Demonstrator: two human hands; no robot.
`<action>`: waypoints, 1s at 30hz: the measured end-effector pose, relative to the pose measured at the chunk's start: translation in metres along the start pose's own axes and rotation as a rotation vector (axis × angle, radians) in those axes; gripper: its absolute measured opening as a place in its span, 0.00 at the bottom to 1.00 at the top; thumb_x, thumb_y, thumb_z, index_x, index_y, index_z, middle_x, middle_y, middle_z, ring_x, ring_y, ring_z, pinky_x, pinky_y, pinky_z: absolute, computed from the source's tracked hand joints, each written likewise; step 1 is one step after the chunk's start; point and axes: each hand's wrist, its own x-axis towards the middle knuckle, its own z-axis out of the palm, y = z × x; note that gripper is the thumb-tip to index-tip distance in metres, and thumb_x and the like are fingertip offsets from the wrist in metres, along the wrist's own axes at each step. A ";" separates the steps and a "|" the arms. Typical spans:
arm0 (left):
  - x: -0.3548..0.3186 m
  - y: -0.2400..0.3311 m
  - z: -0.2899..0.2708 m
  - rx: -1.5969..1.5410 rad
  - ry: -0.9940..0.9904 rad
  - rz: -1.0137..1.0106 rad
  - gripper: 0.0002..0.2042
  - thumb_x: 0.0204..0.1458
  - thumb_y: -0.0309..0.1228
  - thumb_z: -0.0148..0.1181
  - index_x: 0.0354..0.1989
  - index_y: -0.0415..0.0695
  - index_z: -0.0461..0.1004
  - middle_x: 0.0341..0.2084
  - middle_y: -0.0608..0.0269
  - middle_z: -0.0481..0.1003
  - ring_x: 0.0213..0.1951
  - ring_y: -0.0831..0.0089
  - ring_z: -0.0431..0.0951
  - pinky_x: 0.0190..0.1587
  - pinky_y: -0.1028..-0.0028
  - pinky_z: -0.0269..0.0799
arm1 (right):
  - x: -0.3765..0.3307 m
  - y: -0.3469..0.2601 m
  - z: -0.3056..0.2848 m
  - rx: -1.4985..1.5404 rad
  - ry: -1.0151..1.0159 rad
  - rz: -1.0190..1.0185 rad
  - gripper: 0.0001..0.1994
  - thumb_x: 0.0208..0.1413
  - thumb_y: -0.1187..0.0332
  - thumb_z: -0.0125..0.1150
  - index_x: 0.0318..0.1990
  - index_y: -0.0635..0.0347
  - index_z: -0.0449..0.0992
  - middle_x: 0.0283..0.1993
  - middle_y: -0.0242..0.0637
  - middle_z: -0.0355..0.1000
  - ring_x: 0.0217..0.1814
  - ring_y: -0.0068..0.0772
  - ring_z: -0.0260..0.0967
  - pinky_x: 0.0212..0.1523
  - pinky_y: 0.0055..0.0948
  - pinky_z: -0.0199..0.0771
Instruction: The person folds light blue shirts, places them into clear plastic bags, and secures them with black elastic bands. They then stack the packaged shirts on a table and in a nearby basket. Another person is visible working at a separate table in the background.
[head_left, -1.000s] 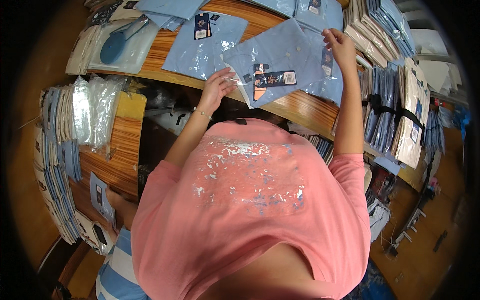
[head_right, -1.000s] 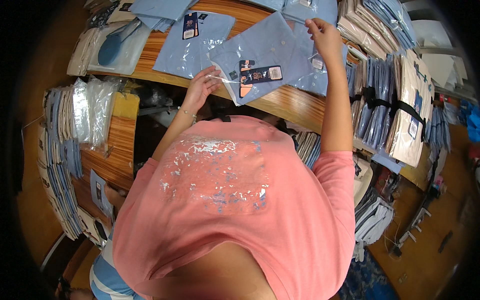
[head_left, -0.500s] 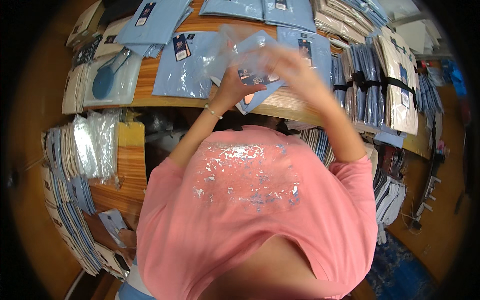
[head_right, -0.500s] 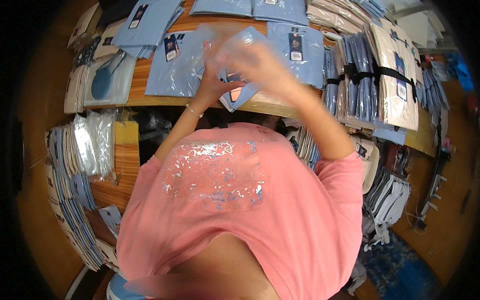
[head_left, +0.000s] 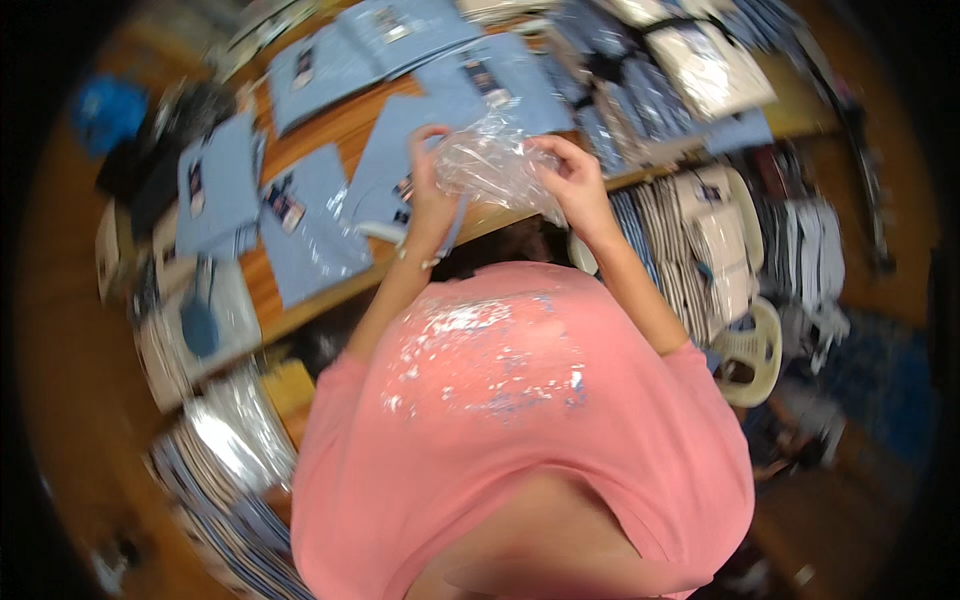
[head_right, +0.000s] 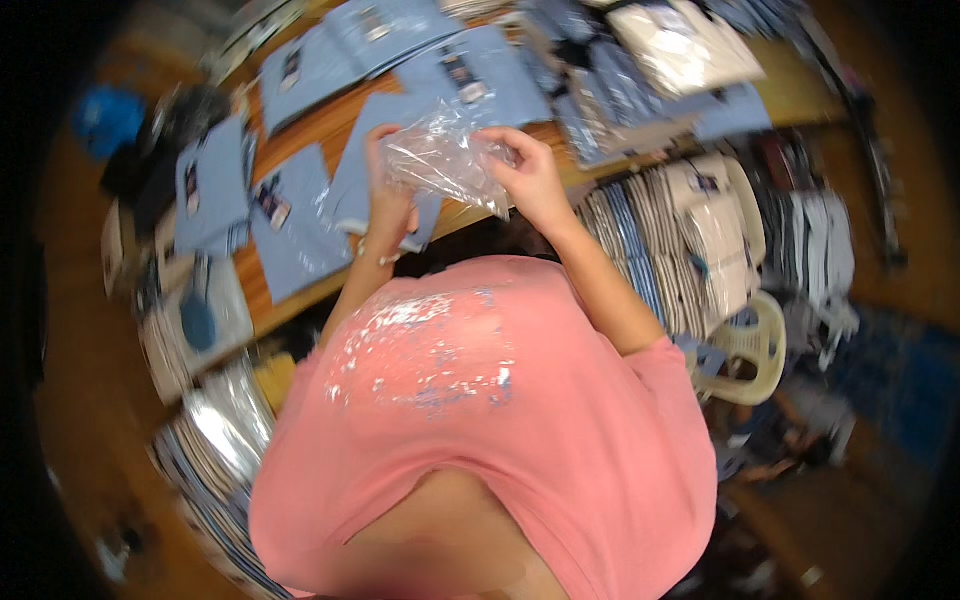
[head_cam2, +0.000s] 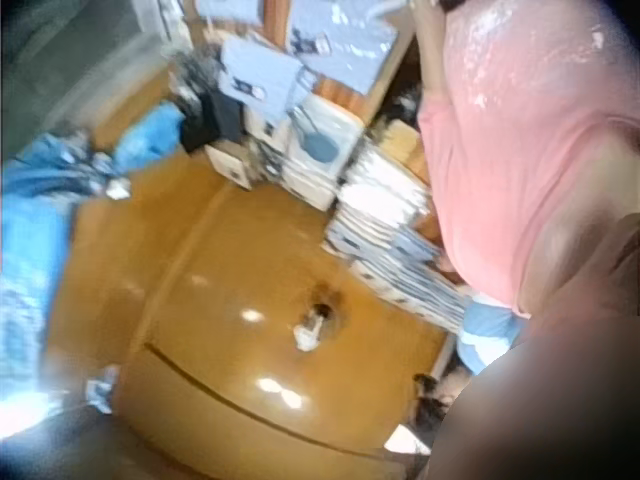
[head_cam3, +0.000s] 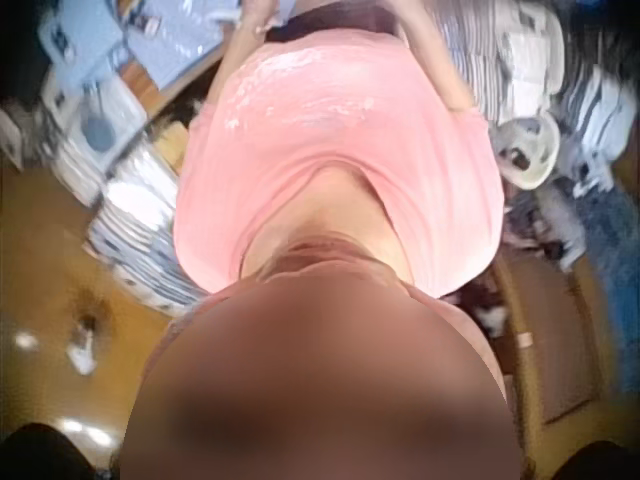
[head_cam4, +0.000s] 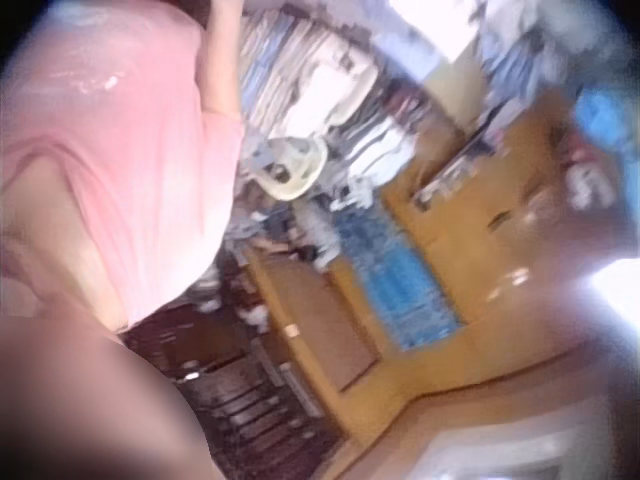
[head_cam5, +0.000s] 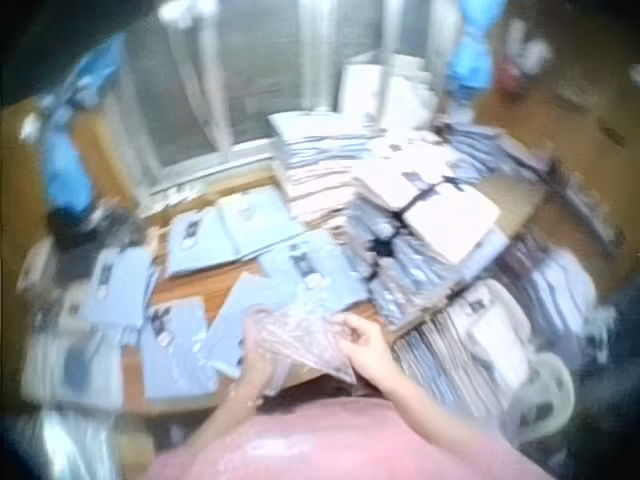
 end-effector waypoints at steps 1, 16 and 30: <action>0.000 0.009 0.010 0.179 -0.015 0.151 0.30 0.44 0.31 0.65 0.55 0.45 0.58 0.51 0.55 0.62 0.53 0.67 0.64 0.50 0.67 0.68 | -0.001 0.002 -0.012 0.027 0.111 0.013 0.12 0.45 0.78 0.53 0.40 0.67 0.74 0.44 0.39 0.71 0.47 0.30 0.66 0.49 0.27 0.64; -0.010 -0.015 0.085 -0.110 -0.495 -0.548 0.24 0.52 0.33 0.53 0.57 0.40 0.58 0.52 0.55 0.64 0.50 0.62 0.69 0.49 0.71 0.68 | -0.078 -0.019 -0.047 -0.945 0.559 -0.468 0.16 0.47 0.59 0.60 0.42 0.55 0.72 0.46 0.35 0.69 0.49 0.36 0.63 0.48 0.40 0.62; -0.026 0.018 0.130 -0.793 -0.823 -0.804 0.32 0.56 0.57 0.32 0.61 0.46 0.50 0.63 0.50 0.47 0.63 0.47 0.48 0.64 0.58 0.46 | -0.085 0.003 -0.011 -0.447 0.487 -0.683 0.15 0.51 0.58 0.58 0.25 0.61 0.71 0.30 0.39 0.67 0.36 0.41 0.65 0.40 0.35 0.64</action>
